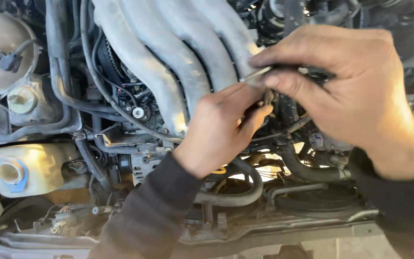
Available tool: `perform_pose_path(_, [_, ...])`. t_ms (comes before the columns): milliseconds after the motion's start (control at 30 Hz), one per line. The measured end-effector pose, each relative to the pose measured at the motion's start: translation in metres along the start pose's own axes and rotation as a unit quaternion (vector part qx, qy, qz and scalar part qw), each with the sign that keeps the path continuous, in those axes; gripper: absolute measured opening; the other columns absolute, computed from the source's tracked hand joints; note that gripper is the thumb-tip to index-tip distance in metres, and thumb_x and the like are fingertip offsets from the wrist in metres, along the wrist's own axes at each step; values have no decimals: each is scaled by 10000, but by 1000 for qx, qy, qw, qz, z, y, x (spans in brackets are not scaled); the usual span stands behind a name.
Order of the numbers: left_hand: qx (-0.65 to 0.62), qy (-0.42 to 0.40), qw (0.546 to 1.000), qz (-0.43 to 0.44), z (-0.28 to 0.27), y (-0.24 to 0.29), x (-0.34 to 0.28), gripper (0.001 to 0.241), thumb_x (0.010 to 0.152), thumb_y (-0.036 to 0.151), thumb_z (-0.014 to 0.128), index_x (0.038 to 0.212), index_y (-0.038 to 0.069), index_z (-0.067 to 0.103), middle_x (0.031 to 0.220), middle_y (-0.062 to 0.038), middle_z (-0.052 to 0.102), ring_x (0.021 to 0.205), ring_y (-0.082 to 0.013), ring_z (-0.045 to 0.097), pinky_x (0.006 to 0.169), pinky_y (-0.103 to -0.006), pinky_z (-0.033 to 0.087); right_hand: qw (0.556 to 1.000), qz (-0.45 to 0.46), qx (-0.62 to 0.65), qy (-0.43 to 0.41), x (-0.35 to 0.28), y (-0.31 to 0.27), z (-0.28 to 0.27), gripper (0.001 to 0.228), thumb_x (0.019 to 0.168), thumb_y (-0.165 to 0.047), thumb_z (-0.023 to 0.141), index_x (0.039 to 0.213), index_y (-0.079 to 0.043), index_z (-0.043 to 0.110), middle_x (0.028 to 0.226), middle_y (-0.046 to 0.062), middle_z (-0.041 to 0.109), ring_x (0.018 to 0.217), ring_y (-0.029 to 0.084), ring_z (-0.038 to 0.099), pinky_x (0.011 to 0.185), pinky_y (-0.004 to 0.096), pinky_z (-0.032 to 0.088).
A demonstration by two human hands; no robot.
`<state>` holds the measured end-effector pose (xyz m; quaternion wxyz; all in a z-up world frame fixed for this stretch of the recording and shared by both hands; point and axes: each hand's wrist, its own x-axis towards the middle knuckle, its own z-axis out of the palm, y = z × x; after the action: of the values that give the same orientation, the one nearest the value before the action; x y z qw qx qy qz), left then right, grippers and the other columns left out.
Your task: The person works on a car engine, initially manipulating a hose and then using a wrench to tighten bolts on the intake manifold. The person uses both hands to hold the manifold steady while applying torque with the tool.
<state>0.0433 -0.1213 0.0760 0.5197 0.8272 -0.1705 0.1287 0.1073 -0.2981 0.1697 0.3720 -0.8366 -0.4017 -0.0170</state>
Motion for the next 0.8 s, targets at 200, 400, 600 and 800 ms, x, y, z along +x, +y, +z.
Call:
perform_pose_path(200, [9,-3,1000,24,54,-24,10,157,928,69,747,1054,0,683,972,-173,713,864,-368,713,741,-421,567,999,-5,-33,-6,-31,53,-8,168,966,-132,783,1123,-77,762,1074,79,762,957,227,756,822,303,591])
perform_pose_path(400, [59,-15,998,-7,61,-26,5,174,918,56,746,1077,0,699,952,-174,714,807,-362,712,691,-425,559,999,-29,-38,-14,-39,63,-3,186,957,-189,766,1115,-91,758,1066,62,758,954,261,748,802,331,587])
perform_pose_path(600, [73,-12,997,-17,65,-20,2,198,933,54,740,1119,9,690,965,-163,711,780,-348,710,660,-413,555,999,-23,-21,-13,-45,65,-7,192,965,-201,759,1128,-98,756,1046,54,757,912,254,748,760,320,584])
perform_pose_path(800, [93,-57,994,-30,37,-21,10,239,935,63,715,1169,24,690,961,-160,713,769,-319,719,673,-393,572,1000,5,8,8,-50,76,5,200,976,-197,766,1148,-95,752,1030,69,764,874,243,752,728,321,577])
